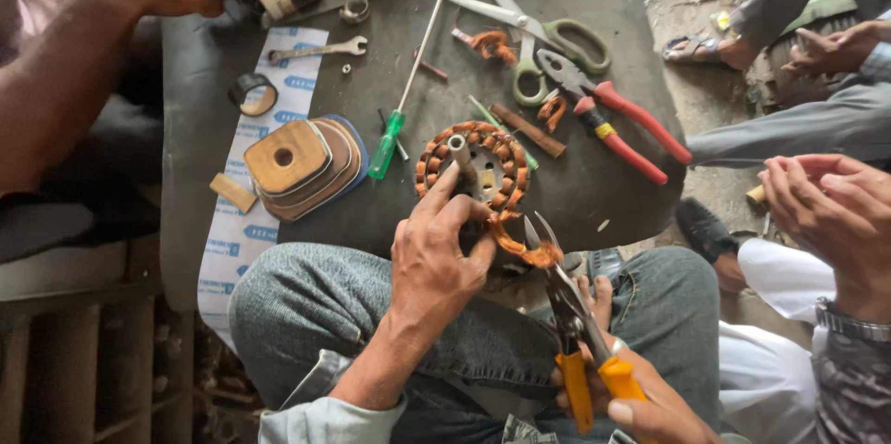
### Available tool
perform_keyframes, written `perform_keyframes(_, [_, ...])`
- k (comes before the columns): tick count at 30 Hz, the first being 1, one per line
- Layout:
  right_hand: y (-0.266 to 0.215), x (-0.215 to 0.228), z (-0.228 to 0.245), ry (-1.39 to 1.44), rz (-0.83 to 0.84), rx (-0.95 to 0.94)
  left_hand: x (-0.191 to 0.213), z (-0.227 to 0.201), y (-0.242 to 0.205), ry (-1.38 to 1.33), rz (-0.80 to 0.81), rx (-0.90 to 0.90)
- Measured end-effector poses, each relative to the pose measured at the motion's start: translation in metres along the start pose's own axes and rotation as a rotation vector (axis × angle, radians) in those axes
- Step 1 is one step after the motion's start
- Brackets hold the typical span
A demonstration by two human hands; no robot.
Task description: The person uses pliers and a screwdriver to remove copper wire and adjust components on a motor stator. They repeatedly cut and pull wire segments, then use a screwdriver to manipulate the internal parts of the stator.
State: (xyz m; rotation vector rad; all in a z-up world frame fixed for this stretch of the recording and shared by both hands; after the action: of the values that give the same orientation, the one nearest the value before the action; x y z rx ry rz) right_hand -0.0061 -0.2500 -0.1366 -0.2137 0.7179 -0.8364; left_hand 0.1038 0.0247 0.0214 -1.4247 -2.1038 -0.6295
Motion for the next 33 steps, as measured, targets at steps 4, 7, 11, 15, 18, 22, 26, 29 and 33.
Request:
perform_keyframes(4, [0.027, -0.006, 0.061, -0.025, -0.013, 0.181, 0.000, 0.002, 0.000, -0.017, -0.005, 0.001])
perform_keyframes(7, [0.089, 0.032, 0.095, 0.014, -0.325, 0.081, 0.001, 0.002, 0.001, -0.023, -0.009, 0.022])
perform_keyframes(11, [0.132, 0.013, 0.197, -0.722, -0.018, 0.388, 0.001, -0.001, 0.001, -0.002, -0.017, 0.017])
perform_keyframes(15, [0.132, 0.014, 0.221, -1.059, -0.202, 0.146, 0.001, -0.002, 0.002, 0.000, -0.020, -0.014])
perform_keyframes(18, [0.114, 0.015, 0.206, -0.927, -0.240, 0.004, -0.003, 0.002, 0.001, 0.003, 0.003, 0.016])
perform_keyframes(22, [0.081, 0.031, 0.169, -0.573, -0.220, 0.058, 0.009, -0.011, 0.001, -0.010, -0.066, -0.093])
perform_keyframes(26, [0.032, 0.015, 0.112, -0.226, 0.055, 0.168, 0.007, -0.005, -0.003, -0.040, -0.047, -0.088])
perform_keyframes(29, [0.000, 0.005, 0.068, -0.241, 0.077, 0.089, 0.007, -0.006, -0.002, -0.018, -0.022, -0.052])
perform_keyframes(33, [-0.004, -0.010, 0.032, -0.226, 0.131, 0.050, 0.006, -0.005, 0.000, 0.006, 0.004, -0.006])
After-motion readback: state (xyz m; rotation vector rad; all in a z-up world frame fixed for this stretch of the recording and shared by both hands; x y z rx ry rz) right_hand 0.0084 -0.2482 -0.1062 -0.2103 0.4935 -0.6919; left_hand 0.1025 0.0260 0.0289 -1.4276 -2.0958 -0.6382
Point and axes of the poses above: each hand's wrist, its own y-axis towards the middle knuckle, its own x-axis out of the back of the hand, z = x × y, the point moved 10 cm from there along y, towards the middle knuckle, and after that the axes turned 9 degrees about x, right-handed, at the moved point
